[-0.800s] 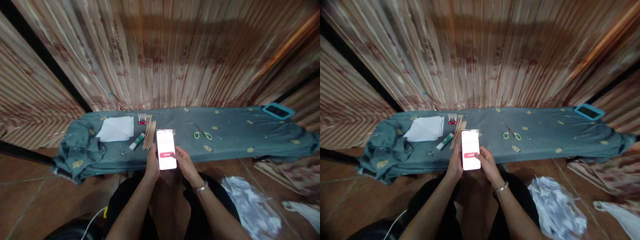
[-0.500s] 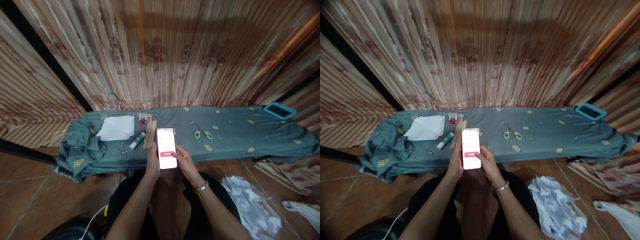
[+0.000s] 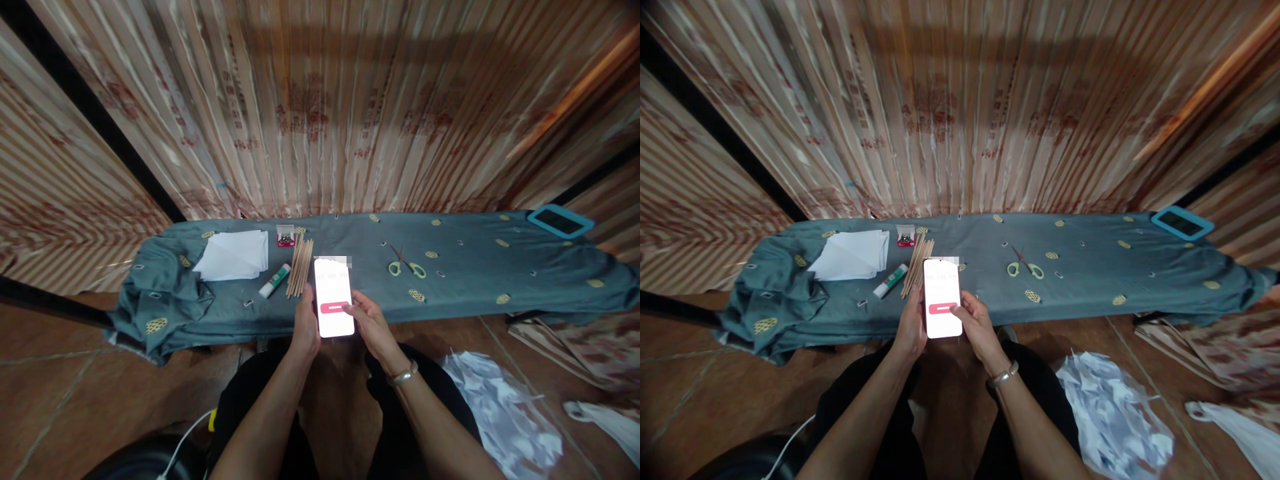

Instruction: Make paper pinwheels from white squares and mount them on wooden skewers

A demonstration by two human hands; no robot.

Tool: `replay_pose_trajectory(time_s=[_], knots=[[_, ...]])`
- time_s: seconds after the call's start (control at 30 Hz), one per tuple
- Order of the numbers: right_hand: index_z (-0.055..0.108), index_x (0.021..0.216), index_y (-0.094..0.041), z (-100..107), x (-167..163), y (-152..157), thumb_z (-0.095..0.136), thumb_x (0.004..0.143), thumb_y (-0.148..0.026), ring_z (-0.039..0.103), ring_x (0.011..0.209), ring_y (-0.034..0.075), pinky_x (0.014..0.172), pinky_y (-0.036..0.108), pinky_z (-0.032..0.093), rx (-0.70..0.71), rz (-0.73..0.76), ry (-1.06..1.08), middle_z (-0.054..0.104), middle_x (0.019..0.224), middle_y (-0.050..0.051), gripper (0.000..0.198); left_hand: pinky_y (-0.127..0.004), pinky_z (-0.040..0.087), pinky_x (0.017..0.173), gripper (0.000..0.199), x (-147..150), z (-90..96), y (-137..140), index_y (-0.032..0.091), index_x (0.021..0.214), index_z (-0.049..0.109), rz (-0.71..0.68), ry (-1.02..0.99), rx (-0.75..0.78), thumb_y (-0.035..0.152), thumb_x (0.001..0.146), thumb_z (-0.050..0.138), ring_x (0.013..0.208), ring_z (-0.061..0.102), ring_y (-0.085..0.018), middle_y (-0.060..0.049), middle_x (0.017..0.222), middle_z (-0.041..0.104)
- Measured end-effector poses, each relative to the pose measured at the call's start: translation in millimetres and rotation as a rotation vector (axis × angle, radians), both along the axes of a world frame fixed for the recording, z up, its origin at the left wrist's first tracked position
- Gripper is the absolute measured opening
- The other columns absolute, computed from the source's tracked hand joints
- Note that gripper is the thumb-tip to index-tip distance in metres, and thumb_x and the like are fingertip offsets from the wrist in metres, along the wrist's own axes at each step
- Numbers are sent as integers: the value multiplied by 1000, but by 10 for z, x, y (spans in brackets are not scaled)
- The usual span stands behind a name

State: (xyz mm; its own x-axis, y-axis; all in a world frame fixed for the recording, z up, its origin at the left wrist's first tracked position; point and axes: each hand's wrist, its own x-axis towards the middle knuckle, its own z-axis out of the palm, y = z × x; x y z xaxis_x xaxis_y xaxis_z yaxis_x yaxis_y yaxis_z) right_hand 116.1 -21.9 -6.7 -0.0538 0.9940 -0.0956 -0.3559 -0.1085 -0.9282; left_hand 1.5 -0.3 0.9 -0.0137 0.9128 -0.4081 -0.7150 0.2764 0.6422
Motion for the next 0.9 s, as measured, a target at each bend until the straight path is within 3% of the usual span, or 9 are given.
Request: replay_pose_trajectory(time_s=[0.9], knots=[[64,102,-23,47,-9,-14,72,71,-32,65,92,22,76,32,51,-14,2,3,72,100,3,33,-42,50,92,42,6,38,-3,8,104,66,8,3,-12,43,90,47,100,67,-29,-14,91,74]])
